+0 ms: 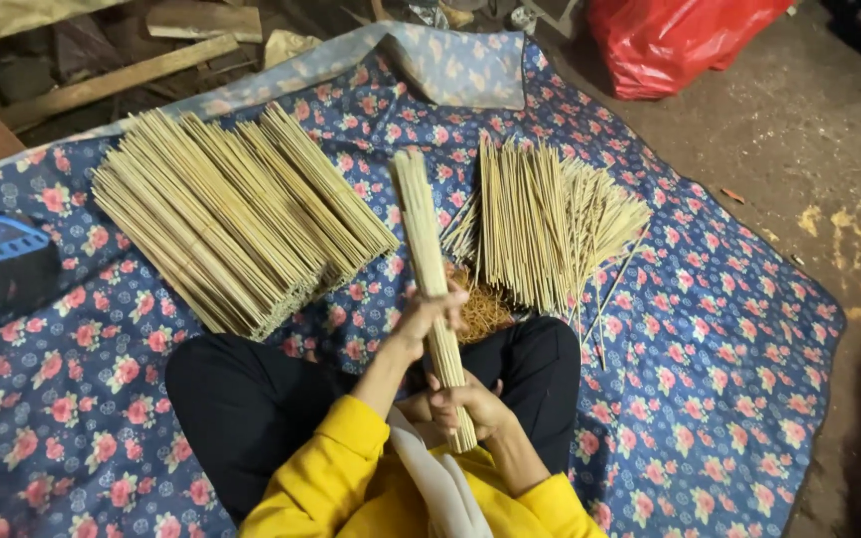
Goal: The person sits on a floral mat and repeatedly gathers small bundles of thin bamboo sticks, aligns them, and secures them with rubber bands. The person places each finished bundle to the side and continues the process with the remaining sticks.
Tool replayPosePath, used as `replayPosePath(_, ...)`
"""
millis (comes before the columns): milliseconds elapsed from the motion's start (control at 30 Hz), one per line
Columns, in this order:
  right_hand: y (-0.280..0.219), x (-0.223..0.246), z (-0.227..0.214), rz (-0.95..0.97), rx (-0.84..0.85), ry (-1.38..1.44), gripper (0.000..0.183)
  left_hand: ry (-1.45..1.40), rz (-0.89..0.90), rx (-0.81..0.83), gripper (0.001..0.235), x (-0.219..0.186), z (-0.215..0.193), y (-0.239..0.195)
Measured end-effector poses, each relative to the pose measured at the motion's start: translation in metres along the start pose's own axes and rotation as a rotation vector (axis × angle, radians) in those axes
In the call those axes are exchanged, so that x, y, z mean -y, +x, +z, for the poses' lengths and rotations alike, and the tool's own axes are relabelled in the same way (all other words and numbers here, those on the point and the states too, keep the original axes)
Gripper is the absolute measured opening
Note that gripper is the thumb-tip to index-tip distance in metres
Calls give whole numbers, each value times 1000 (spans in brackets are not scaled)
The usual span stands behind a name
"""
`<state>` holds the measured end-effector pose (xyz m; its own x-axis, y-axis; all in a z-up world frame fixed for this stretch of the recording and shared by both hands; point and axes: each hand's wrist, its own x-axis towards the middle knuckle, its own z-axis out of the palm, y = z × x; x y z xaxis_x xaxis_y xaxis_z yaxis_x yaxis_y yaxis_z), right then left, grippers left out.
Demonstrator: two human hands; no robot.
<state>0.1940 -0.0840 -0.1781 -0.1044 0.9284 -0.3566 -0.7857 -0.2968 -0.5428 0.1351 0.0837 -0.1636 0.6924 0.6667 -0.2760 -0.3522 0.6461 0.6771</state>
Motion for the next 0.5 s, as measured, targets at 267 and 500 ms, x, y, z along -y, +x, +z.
replayPosePath(267, -5, 9, -15, 163, 201, 180, 18, -76, 59, 86, 15, -36, 26, -20)
replayPosePath(500, -8, 11, -9, 143, 6, -85, 19, 100, 1, -256, 24, -43, 31, -9)
